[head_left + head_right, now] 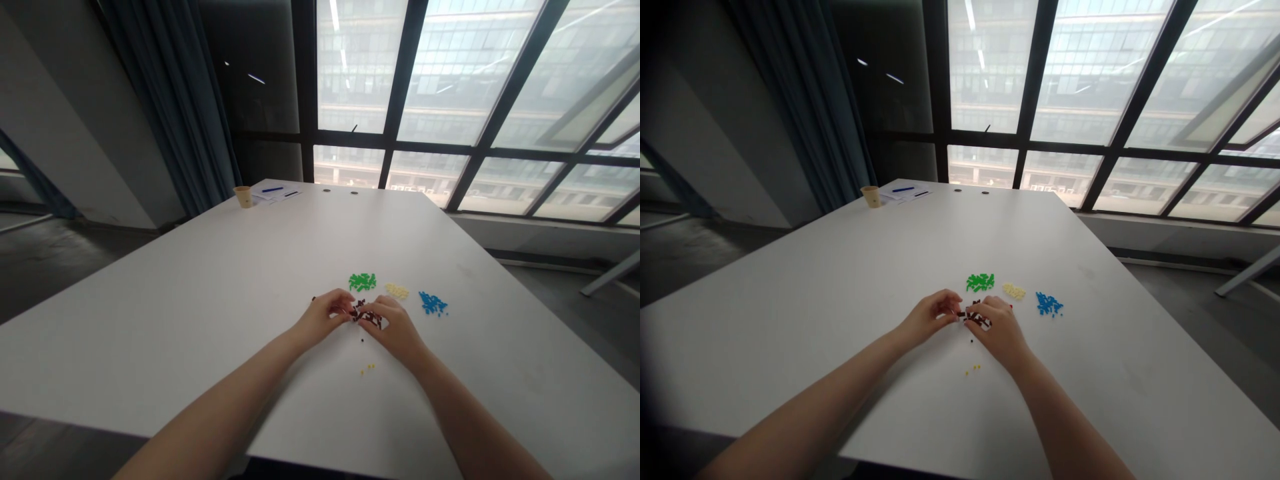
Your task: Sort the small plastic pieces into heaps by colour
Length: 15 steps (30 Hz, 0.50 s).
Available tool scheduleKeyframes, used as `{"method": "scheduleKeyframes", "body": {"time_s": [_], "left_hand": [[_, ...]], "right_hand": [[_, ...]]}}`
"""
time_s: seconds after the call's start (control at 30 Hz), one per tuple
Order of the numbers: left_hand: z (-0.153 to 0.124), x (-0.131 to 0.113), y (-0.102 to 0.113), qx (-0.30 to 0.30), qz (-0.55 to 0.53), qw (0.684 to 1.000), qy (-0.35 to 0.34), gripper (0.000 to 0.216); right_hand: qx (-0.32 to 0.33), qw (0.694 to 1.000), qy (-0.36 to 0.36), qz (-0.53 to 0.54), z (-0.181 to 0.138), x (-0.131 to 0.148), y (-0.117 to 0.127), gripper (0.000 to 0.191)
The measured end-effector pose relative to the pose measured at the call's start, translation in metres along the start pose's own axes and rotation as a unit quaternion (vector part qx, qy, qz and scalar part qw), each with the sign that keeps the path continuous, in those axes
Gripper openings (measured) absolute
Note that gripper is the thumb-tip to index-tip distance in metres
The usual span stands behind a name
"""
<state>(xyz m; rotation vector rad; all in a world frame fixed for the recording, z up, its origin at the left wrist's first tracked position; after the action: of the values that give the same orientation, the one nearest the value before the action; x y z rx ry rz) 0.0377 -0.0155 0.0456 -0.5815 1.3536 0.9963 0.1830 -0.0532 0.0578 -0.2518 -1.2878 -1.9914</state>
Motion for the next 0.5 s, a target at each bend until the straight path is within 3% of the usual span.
{"method": "scheduleKeyframes", "body": {"time_s": [0.27, 0.5], "left_hand": [[0.0, 0.0, -0.004, 0.026, -0.044, 0.999, 0.01, 0.026], [0.002, 0.002, -0.001, 0.01, 0.05, 0.999, -0.005, 0.021]], "right_hand": [[-0.02, 0.999, 0.025, -0.003, -0.001, 0.003, -0.002, 0.009], [-0.064, 0.997, 0.048, 0.003, 0.0, 0.008, 0.015, 0.009]]}}
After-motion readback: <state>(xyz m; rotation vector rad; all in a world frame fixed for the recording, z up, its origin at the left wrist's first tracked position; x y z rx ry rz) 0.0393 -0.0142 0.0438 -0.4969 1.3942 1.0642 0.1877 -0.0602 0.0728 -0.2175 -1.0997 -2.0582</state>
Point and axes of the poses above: each hand's wrist, its own z-axis towards the middle knuckle, its own y-axis out of the back of the hand, x = y × z, the point moved 5 cm from there along z, towards the middle knuckle, and after that the axes turned 1 degree about -z, right-handed, at the moved point
